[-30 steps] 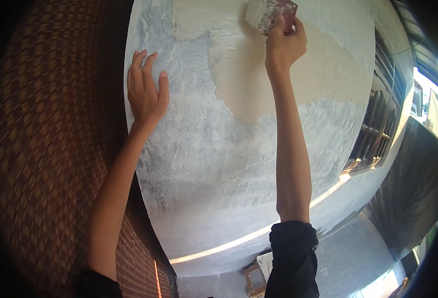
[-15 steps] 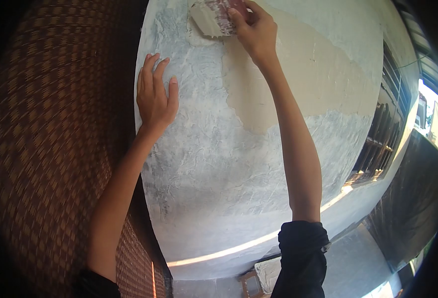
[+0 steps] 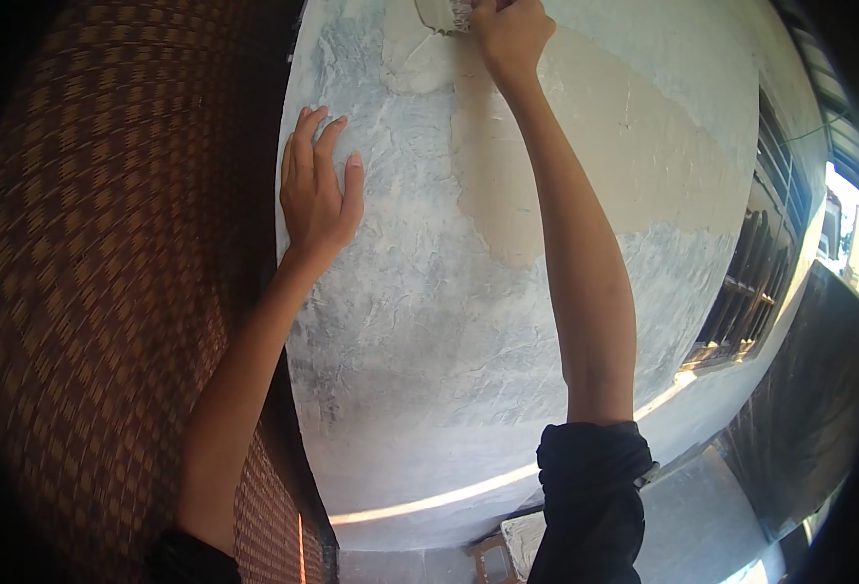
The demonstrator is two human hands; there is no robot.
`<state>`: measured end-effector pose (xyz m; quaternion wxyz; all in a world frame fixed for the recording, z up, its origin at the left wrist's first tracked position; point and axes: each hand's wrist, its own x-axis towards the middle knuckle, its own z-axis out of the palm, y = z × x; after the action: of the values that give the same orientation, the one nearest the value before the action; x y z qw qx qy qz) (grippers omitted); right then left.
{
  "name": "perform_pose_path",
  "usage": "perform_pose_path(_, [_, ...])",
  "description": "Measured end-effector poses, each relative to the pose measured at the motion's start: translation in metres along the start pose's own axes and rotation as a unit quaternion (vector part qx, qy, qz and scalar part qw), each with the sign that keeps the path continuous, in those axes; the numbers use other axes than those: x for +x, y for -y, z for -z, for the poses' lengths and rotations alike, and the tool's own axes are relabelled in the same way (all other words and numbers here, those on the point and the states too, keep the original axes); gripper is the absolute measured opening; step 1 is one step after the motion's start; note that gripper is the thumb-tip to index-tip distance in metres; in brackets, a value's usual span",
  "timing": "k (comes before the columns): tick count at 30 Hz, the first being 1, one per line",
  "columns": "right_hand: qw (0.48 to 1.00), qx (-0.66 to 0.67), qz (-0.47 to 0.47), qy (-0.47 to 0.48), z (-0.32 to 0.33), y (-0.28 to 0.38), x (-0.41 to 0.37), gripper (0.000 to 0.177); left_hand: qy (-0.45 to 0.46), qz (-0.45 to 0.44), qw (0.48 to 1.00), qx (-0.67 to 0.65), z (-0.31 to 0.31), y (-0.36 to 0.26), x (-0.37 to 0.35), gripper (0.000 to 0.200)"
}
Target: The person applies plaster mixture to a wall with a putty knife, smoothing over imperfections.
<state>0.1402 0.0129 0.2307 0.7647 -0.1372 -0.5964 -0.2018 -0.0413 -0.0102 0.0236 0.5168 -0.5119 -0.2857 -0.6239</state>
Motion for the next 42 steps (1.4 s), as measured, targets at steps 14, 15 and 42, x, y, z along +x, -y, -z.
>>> perform_pose_path(14, [0.987,-0.064,-0.052,-0.141,0.047,-0.029,0.002,0.034,-0.007,0.015,1.0,-0.011,-0.002,-0.001,0.0,0.04])
perform_pose_path(15, [0.987,-0.065,-0.053,-0.14,0.05,-0.027,-0.002,0.034,-0.003,0.017,1.0,-0.001,-0.002,-0.002,0.0,0.04])
perform_pose_path(42, [0.977,0.052,-0.154,-0.138,0.085,-0.044,-0.048,0.035,-0.007,-0.01,1.0,0.027,-0.004,-0.001,0.0,0.041])
